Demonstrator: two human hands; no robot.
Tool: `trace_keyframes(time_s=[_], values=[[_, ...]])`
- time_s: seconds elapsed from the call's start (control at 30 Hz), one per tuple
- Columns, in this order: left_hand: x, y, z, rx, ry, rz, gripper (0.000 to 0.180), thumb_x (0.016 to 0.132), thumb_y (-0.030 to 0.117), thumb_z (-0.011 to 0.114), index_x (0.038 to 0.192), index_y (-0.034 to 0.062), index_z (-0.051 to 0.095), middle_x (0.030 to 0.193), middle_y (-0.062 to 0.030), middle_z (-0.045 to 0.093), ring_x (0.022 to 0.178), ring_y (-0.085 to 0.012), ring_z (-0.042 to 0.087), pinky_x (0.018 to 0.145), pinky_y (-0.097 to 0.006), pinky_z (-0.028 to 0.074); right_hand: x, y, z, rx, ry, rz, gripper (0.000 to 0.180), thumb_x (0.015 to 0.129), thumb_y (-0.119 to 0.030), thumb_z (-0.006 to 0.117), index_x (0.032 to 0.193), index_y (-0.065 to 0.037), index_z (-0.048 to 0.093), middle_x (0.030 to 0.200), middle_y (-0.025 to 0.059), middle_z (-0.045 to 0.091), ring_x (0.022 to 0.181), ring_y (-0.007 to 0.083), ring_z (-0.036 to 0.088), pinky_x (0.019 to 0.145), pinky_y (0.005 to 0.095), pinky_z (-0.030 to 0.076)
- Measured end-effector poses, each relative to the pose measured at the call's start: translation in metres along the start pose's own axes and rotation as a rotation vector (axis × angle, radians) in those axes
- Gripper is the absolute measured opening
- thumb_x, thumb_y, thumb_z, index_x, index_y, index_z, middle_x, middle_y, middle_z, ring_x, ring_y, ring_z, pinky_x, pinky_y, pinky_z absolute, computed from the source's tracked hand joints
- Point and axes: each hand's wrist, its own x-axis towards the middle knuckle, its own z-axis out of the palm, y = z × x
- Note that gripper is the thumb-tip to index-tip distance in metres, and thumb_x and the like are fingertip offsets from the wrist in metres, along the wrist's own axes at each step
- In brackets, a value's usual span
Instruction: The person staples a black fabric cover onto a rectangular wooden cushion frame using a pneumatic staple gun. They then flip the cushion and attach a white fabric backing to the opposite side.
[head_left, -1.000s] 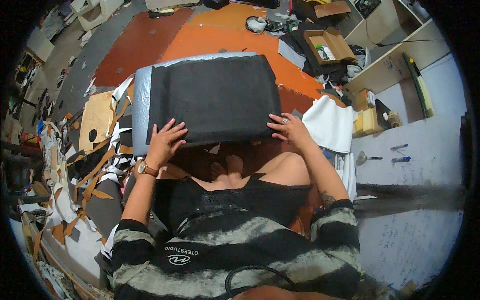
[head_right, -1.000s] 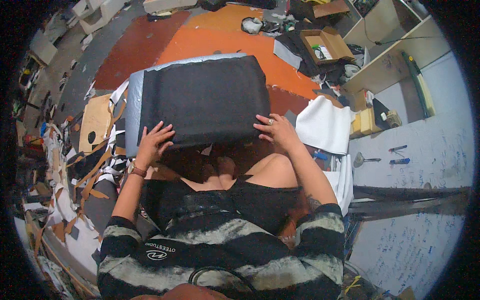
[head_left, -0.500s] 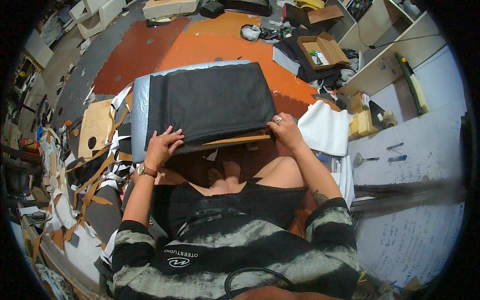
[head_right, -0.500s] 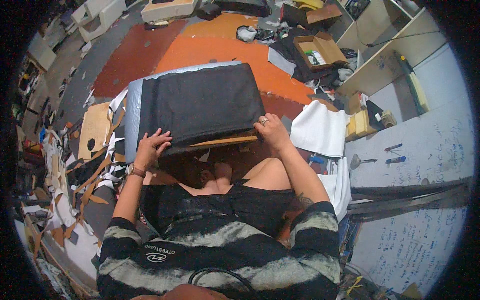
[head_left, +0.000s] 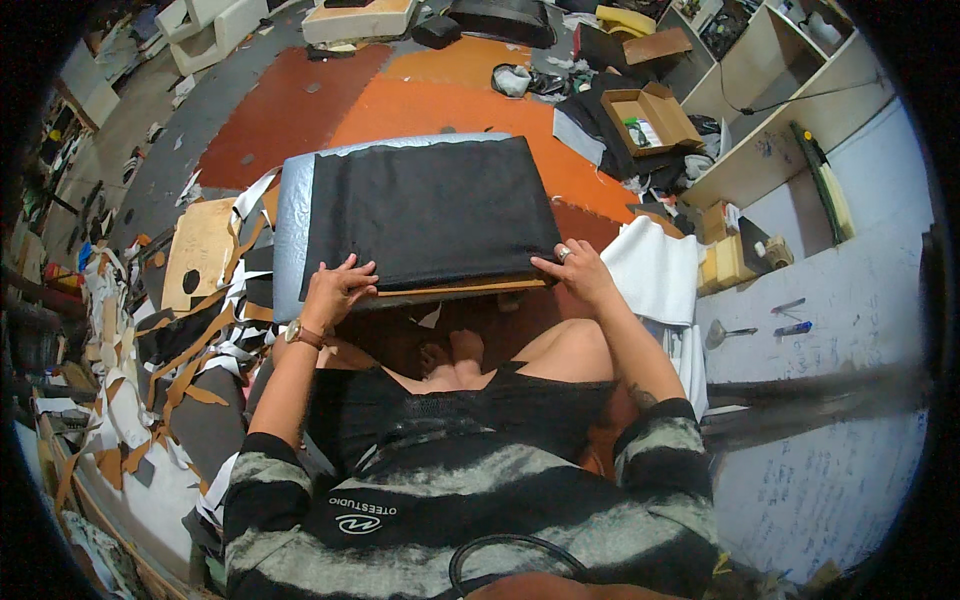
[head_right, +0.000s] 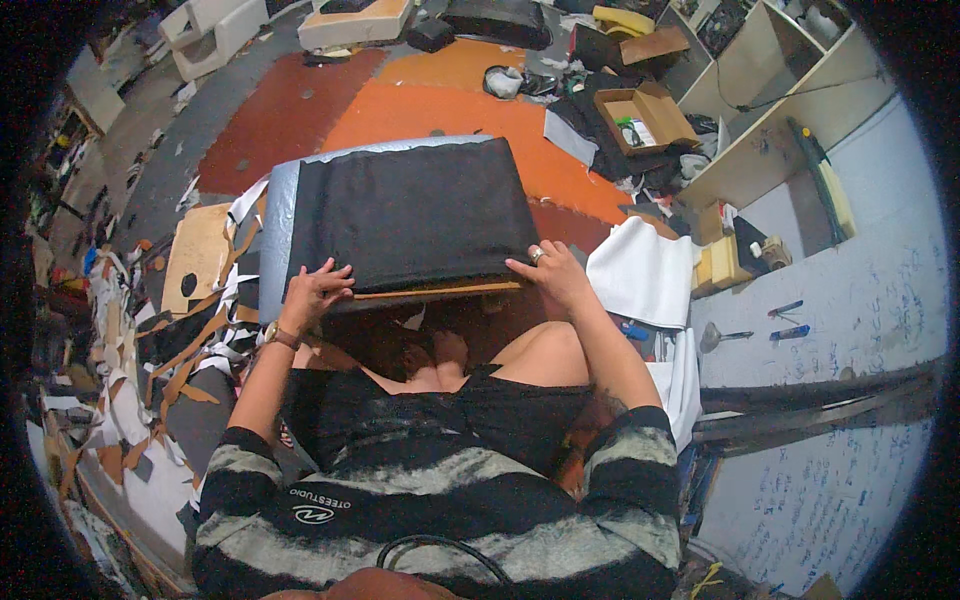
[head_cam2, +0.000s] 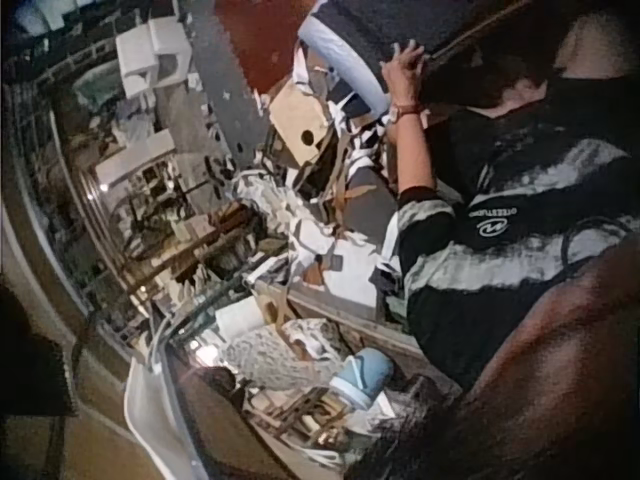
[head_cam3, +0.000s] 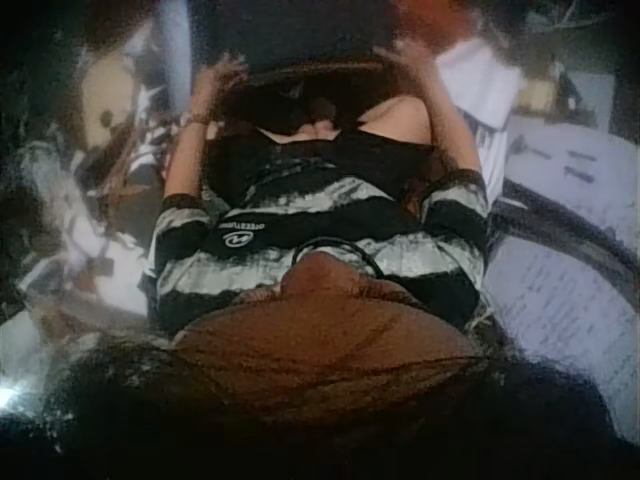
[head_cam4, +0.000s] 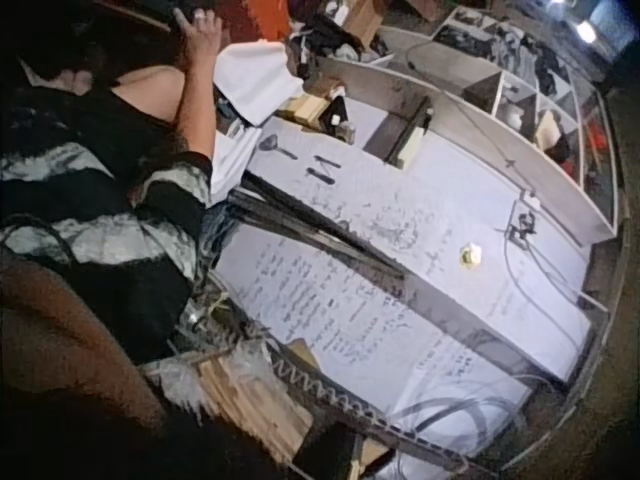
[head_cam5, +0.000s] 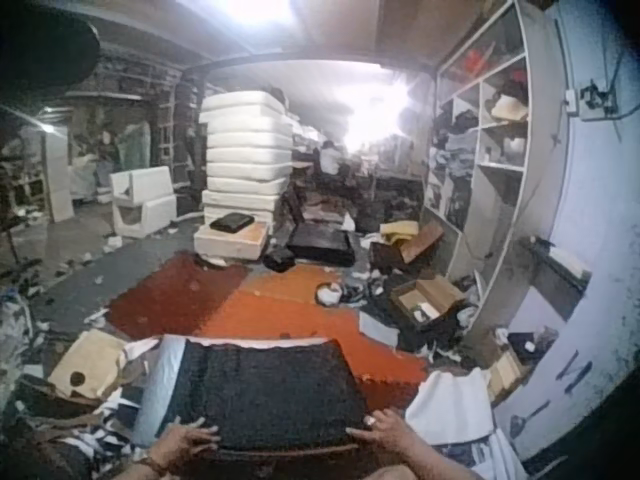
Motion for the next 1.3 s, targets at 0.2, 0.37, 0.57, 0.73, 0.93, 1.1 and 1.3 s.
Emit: trace_keyframes(time_s=[0.2, 0.37, 0.57, 0.73, 0.93, 1.1, 1.3], values=[[0.004, 0.002, -0.002, 0.020, 0.002, -0.054, 0.040, 0.099, 0.016, 0.066, 0.137, 0.0239, 0.065, 0.135, -0.0094, 0.069, 0.122, -0.0413, 0.063, 0.109, -0.061, 0.047, 0.003, -0.006, -0.001, -0.061, -0.028, 0.035, 0.054, 0.092, -0.010, 0.059, 0.139, -0.035, 0.065, 0.114, 0.0068, 0.067, 0.106, 0.0269, 0.061, 0.092, 0.0435, 0.048], [0.000, 0.002, -0.007, 0.271, -0.085, 0.184, 0.049, 0.096, 0.008, 0.063, 0.142, 0.0249, 0.063, 0.149, -0.0064, 0.061, 0.142, -0.0342, 0.054, 0.111, -0.058, 0.048, 0.002, -0.011, -0.006, -0.176, -0.067, 0.022, 0.053, 0.094, -0.013, 0.058, 0.143, -0.032, 0.062, 0.118, 0.0071, 0.066, 0.111, 0.0269, 0.059, 0.101, 0.0484, 0.044], [-0.009, -0.002, 0.002, 0.475, -0.111, 0.226, 0.059, 0.091, 0.000, 0.062, 0.143, 0.0268, 0.063, 0.165, -0.0041, 0.043, 0.154, -0.0355, 0.036, 0.118, -0.068, 0.034, -0.004, -0.020, -0.004, -0.221, -0.186, 0.008, 0.053, 0.097, -0.017, 0.055, 0.148, -0.030, 0.057, 0.134, 0.0067, 0.061, 0.126, 0.0273, 0.053, 0.111, 0.0524, 0.036], [-0.002, 0.066, 0.009, 0.549, 0.026, -0.038, 0.057, 0.088, 0.015, 0.071, 0.143, 0.0048, 0.059, 0.171, -0.0231, 0.021, 0.159, -0.0481, 0.014, 0.120, -0.073, 0.019, -0.004, -0.017, -0.006, -0.280, -0.188, -0.030, 0.054, 0.099, -0.017, 0.054, 0.151, -0.028, 0.053, 0.139, 0.0064, 0.058, 0.133, 0.0293, 0.049, 0.115, 0.0521, 0.034], [0.048, 0.159, 0.071, 0.291, 0.015, 0.057, 0.095, 0.092, 0.058, 0.069, 0.165, 0.0128, 0.029, 0.173, -0.0223, 0.017, 0.160, -0.0432, 0.011, 0.122, -0.071, 0.015, 0.000, -0.016, -0.022, -0.122, -0.297, -0.005, 0.061, 0.090, -0.018, 0.068, 0.149, -0.024, 0.056, 0.138, 0.0084, 0.061, 0.134, 0.0317, 0.051, 0.114, 0.0513, 0.037], [0.040, 0.156, 0.101, 0.270, -0.057, 0.036, 0.088, 0.091, 0.061, 0.068, 0.164, 0.0260, 0.034, 0.174, -0.0193, 0.017, 0.161, -0.0421, 0.010, 0.121, -0.074, 0.012, -0.074, 0.003, -0.051, 0.345, 0.138, 0.692, 0.048, 0.086, -0.015, 0.071, 0.134, -0.012, 0.068, 0.129, 0.0194, 0.069, 0.119, 0.0386, 0.064, 0.105, 0.0468, 0.050], [0.036, 0.161, 0.100, 0.275, -0.047, 0.072, 0.087, 0.085, 0.061, 0.073, 0.161, 0.0395, 0.037, 0.174, -0.0164, 0.016, 0.160, -0.0443, 0.011, 0.117, -0.080, 0.011, -0.267, -0.134, 0.017, 0.469, -0.422, 1.548, 0.040, 0.101, -0.032, 0.062, 0.124, 0.001, 0.066, 0.111, 0.0297, 0.069, 0.106, 0.0464, 0.066, 0.091, 0.0536, 0.052]])
